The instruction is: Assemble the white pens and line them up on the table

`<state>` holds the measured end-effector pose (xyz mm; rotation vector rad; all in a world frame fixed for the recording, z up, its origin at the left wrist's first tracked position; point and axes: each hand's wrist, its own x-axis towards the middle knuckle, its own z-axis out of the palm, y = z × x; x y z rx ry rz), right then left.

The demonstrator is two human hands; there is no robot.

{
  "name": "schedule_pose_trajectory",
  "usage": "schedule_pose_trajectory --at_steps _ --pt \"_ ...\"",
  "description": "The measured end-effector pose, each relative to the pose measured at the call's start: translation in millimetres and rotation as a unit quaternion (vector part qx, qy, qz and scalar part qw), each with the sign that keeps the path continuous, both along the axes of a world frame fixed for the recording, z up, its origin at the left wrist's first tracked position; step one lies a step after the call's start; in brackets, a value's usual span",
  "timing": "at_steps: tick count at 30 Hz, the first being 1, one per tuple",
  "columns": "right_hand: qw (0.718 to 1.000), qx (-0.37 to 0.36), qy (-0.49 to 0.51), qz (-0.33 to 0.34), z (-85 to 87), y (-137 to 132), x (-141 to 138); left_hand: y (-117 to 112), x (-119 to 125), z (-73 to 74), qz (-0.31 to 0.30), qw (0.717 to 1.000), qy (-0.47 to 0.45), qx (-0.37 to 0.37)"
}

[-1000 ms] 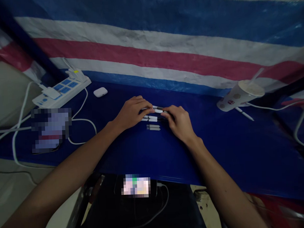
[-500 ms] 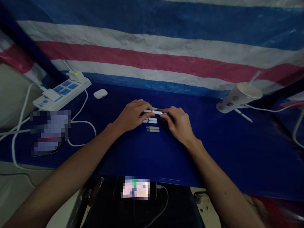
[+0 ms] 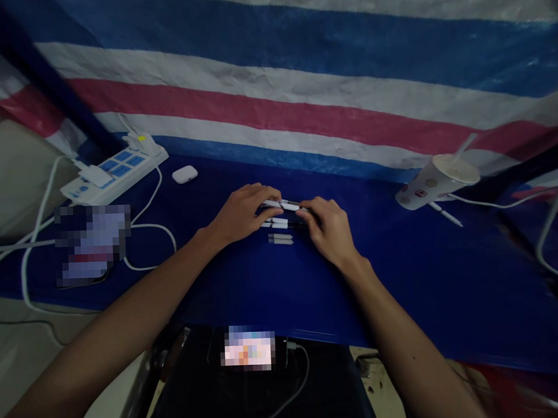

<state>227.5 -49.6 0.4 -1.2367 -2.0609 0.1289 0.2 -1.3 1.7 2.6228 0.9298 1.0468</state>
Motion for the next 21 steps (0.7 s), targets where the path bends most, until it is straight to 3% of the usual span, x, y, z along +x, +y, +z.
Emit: schedule_pose_trajectory --at_steps 21 --pt "1.000 0.003 -0.002 0.000 -2.5 2.7 1.8 1.1 0.1 1.0 -0.010 1.000 -0.001 -0.008"
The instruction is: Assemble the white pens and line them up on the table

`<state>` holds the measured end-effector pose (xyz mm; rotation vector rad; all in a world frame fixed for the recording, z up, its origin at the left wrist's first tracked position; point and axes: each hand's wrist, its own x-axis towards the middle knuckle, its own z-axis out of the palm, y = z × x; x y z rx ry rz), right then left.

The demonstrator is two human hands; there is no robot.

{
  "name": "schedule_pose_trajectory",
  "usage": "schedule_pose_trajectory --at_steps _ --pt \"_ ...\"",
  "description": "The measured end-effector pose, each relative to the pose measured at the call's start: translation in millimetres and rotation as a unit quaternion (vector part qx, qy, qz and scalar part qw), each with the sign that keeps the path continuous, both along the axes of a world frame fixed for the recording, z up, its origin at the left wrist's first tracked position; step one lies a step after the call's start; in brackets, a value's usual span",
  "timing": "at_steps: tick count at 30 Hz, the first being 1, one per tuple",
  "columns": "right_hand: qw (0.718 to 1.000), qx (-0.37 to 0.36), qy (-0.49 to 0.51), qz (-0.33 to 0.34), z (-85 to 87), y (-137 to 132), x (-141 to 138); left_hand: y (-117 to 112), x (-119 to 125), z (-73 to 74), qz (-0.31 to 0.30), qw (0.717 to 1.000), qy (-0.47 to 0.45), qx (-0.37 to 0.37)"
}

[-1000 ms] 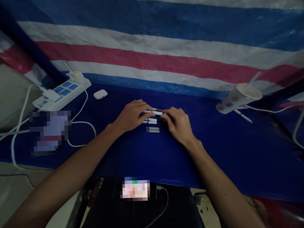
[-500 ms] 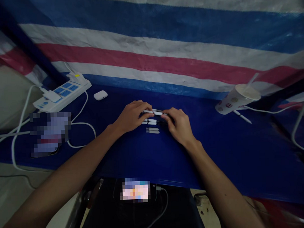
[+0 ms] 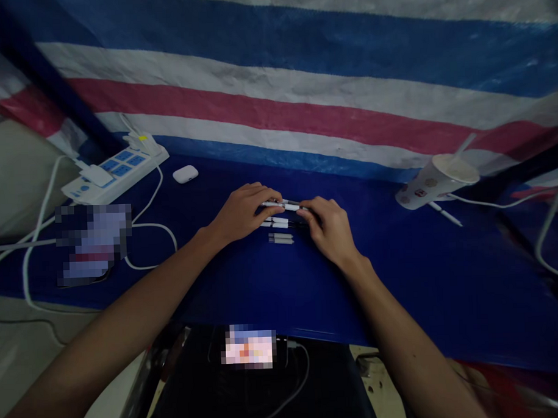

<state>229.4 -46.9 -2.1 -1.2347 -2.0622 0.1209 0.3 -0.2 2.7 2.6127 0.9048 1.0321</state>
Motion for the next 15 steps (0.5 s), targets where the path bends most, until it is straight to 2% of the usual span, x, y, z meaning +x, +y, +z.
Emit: schedule_pose_trajectory --at_steps 15 --pt "1.000 -0.005 -0.003 -0.008 0.1 0.9 2.1 0.7 0.2 -1.2 0.014 1.000 0.002 0.009"
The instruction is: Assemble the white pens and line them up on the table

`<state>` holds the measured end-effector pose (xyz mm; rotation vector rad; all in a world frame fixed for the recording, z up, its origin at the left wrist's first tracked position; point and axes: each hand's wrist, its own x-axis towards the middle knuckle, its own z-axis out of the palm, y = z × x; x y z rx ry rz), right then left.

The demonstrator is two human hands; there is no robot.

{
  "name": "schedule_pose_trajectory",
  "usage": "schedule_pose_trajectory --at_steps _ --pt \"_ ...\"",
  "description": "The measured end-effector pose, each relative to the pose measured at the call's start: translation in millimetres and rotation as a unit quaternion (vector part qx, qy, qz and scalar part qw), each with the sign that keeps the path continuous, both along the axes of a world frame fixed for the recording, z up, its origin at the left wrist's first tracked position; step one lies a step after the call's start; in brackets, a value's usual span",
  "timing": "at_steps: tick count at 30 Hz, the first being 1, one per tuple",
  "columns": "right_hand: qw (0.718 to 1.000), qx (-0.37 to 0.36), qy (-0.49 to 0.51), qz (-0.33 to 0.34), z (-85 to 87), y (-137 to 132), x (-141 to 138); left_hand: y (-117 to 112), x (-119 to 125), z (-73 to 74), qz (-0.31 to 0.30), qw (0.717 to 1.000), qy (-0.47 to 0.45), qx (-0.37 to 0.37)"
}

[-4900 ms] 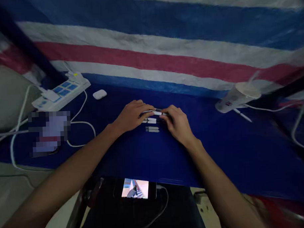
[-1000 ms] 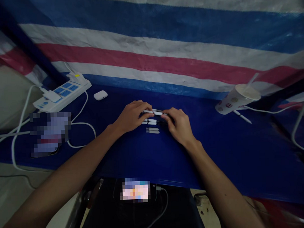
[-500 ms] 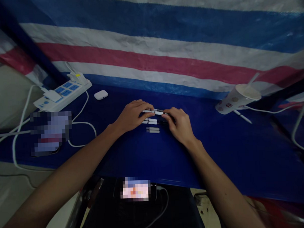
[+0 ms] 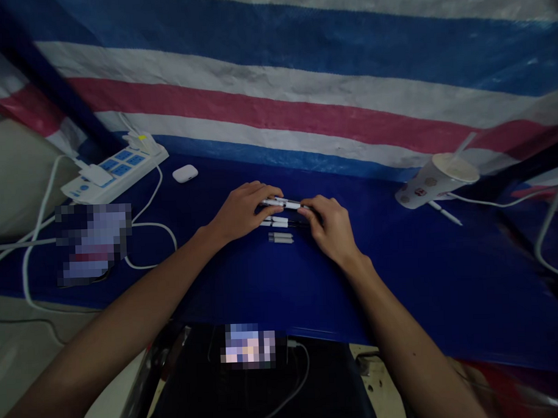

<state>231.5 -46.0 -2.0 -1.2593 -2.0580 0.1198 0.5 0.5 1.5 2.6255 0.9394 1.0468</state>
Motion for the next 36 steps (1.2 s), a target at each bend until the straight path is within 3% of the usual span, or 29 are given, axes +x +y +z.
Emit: schedule_pose_trajectory --at_steps 36 --pt "1.000 0.018 0.024 0.006 3.6 -2.2 -0.1 1.5 -2.6 0.5 -0.017 0.999 0.014 -0.025"
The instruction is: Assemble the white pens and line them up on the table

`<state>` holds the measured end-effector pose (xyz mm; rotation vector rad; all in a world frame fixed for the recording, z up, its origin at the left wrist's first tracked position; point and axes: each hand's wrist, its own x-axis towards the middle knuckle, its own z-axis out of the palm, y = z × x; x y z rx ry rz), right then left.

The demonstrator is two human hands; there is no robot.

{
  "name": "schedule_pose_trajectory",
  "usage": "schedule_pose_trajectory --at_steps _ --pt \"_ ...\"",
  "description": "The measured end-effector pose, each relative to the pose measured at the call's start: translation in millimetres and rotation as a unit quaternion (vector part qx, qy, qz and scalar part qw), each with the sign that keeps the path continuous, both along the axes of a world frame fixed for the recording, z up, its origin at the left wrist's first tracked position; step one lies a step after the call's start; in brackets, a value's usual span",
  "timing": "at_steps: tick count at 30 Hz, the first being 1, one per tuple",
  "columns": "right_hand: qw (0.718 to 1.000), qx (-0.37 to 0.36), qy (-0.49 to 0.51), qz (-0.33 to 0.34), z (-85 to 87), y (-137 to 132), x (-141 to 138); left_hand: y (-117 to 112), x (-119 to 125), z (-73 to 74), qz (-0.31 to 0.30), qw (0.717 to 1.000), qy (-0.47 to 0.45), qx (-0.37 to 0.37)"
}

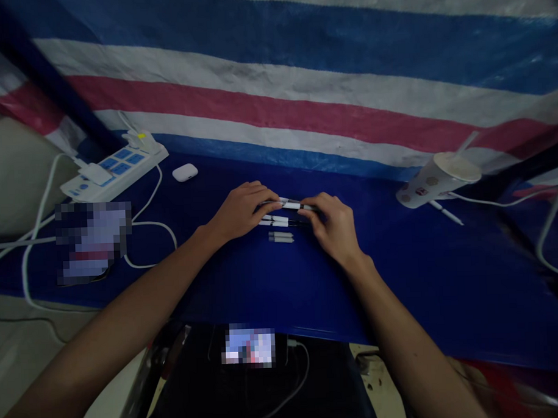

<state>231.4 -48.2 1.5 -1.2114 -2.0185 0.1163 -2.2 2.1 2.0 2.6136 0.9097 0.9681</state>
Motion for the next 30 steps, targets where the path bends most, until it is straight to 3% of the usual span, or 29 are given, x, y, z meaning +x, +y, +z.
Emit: schedule_pose_trajectory --at_steps 18,30 --pt "0.998 0.028 0.055 -0.008 11.3 2.1 20.6 0.4 -1.7 2.7 0.014 0.999 0.022 -0.025" --pt "0.996 0.054 0.066 -0.012 17.2 -4.0 11.3 -0.7 2.7 -0.2 0.009 0.999 0.002 -0.052"
